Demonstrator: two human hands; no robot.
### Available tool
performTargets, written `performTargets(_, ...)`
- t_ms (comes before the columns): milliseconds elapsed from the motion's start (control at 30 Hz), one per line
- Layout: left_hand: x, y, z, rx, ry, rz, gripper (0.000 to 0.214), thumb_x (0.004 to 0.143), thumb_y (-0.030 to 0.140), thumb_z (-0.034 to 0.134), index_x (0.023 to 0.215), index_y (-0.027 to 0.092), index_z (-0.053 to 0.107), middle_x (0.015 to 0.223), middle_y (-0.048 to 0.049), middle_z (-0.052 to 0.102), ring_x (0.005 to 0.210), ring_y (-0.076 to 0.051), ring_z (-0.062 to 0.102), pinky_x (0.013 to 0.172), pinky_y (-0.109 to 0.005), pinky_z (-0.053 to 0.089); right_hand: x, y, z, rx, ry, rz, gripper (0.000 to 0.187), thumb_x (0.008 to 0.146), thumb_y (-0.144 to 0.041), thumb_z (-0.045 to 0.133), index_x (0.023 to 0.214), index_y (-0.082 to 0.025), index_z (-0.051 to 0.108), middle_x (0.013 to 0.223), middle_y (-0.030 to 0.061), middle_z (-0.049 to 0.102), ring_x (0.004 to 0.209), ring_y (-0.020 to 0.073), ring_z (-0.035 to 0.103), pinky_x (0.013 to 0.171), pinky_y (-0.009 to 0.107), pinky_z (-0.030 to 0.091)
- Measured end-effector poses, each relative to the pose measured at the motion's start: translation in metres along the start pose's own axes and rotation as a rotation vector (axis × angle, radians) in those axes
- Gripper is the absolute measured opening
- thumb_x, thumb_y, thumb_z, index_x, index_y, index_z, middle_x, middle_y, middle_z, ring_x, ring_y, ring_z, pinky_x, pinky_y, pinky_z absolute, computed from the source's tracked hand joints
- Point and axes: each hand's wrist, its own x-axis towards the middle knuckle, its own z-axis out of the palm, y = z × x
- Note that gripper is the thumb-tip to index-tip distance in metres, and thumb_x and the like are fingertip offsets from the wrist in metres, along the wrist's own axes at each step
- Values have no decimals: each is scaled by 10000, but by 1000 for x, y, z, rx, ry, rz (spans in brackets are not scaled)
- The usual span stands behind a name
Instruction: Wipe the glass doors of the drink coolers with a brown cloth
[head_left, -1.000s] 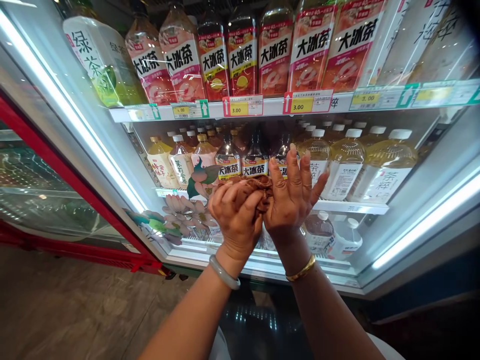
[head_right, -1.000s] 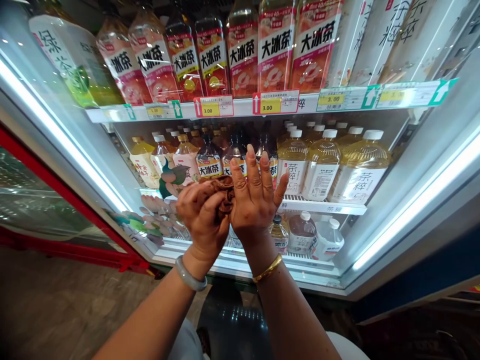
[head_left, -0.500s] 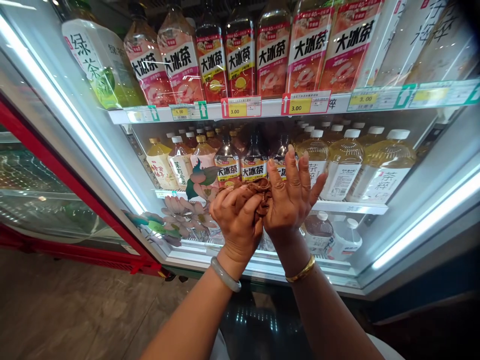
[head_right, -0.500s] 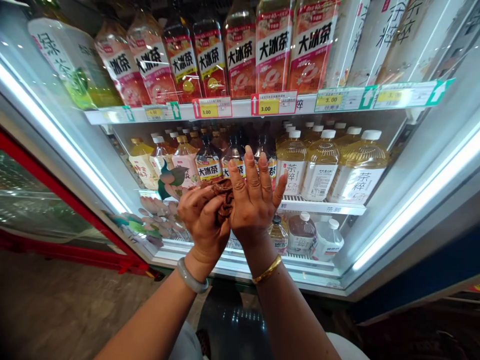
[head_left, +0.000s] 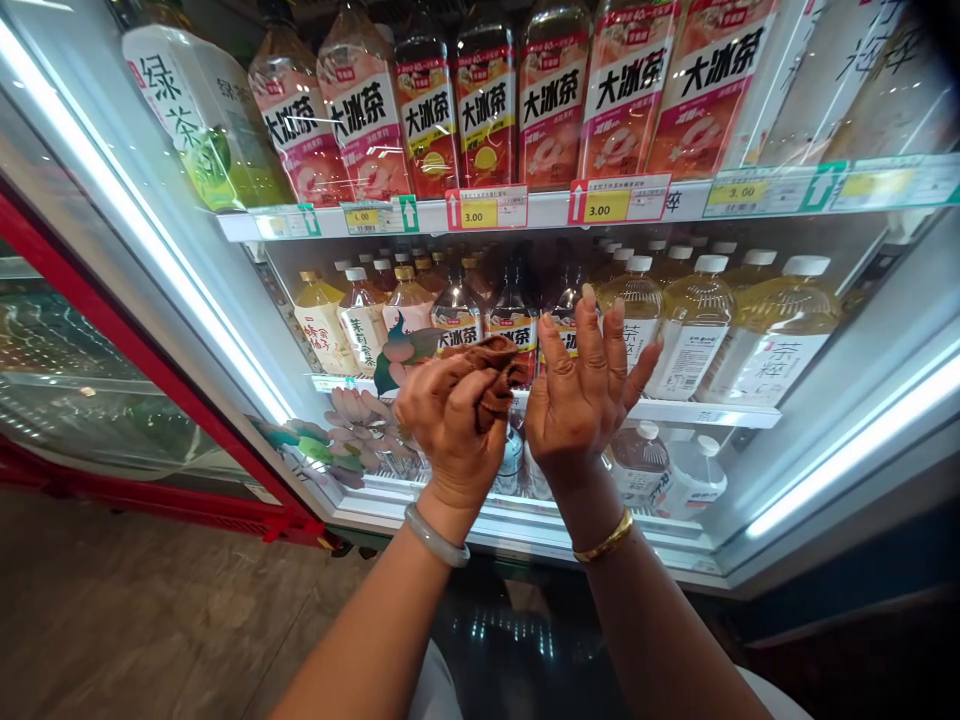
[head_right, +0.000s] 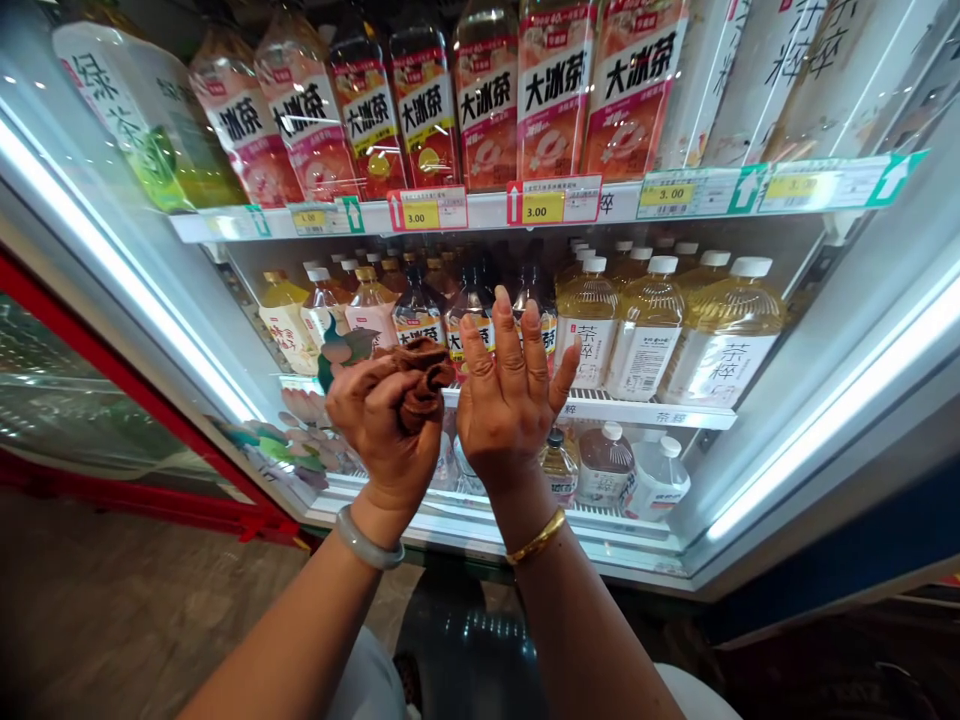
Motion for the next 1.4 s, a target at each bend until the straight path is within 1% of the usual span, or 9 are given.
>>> performTargets(167,-1,8,0,-38,-49,44,280,873,235,687,1143,287,638,1187,-78,650,1214,-261,585,1103,-487,430,-1,0,-1,16,-27,22,486,1031,-255,354,1479,-328,526,1602,18,497,1577,204,329,1314,569,190)
performTargets(367,13,-8,-1,-4,62,-59,514,849,237,733,1342,248,589,1273,-115,612,1267,-267,560,1129,-470,424,0,-2,-3,1,-51,12,458,1030,-278,418,1470,-311,538,1609,33,487,1586,219,308,1318,569,174)
performTargets(600,0,11,0,-18,-71,49,332,902,276,674,1234,289,660,1236,-102,613,1240,-282,570,1130,-504,414,0,1,2,50,33,-7,455,1051,-242,338,1431,-276,585,1592,38,511,1580,183,318,1330,506,142)
performTargets(700,9,0,-1,-20,-13,22,466,877,243,698,1334,288,619,1242,-94,623,1239,-262,575,1128,-456,422,1,0,1,54,16,-5,438,1053,-258,371,1443,-275,570,1598,46,503,1585,192,308,1330,525,136)
performTargets(833,20,-12,-2,55,48,-108,707,866,287,696,1533,246,467,1339,-115,601,1285,-269,535,1163,-442,368,1,-1,-2,49,-12,-7,447,1055,-286,370,1465,-265,546,1602,59,496,1588,216,303,1322,571,149)
performTargets(1100,6,18,-3,-32,-112,-34,386,901,283,676,1286,279,703,1185,-93,609,1193,-263,560,1129,-454,387,1,-2,-4,41,-36,29,429,1055,-293,411,1457,-299,559,1588,38,510,1568,246,352,1313,594,197)
performTargets(1167,10,14,-4,-43,-103,-32,370,900,263,686,1269,282,708,1192,-88,608,1200,-260,560,1131,-454,386,1,-3,-4,58,-27,34,441,1048,-280,428,1471,-308,546,1595,32,502,1567,254,354,1318,597,181)
performTargets(1333,22,1,-5,-72,26,-193,402,890,254,715,1291,258,684,1225,-80,610,1222,-244,563,1132,-430,403,1,-3,-4,107,-53,43,497,1034,-287,438,1528,-327,483,1616,25,473,1566,293,350,1309,643,159)
performTargets(1400,18,4,-4,-78,2,-169,388,887,259,717,1274,259,691,1209,-83,614,1212,-252,564,1130,-444,402,0,-3,-4,98,-46,41,491,1035,-278,435,1521,-323,494,1612,26,478,1567,287,350,1311,633,166)
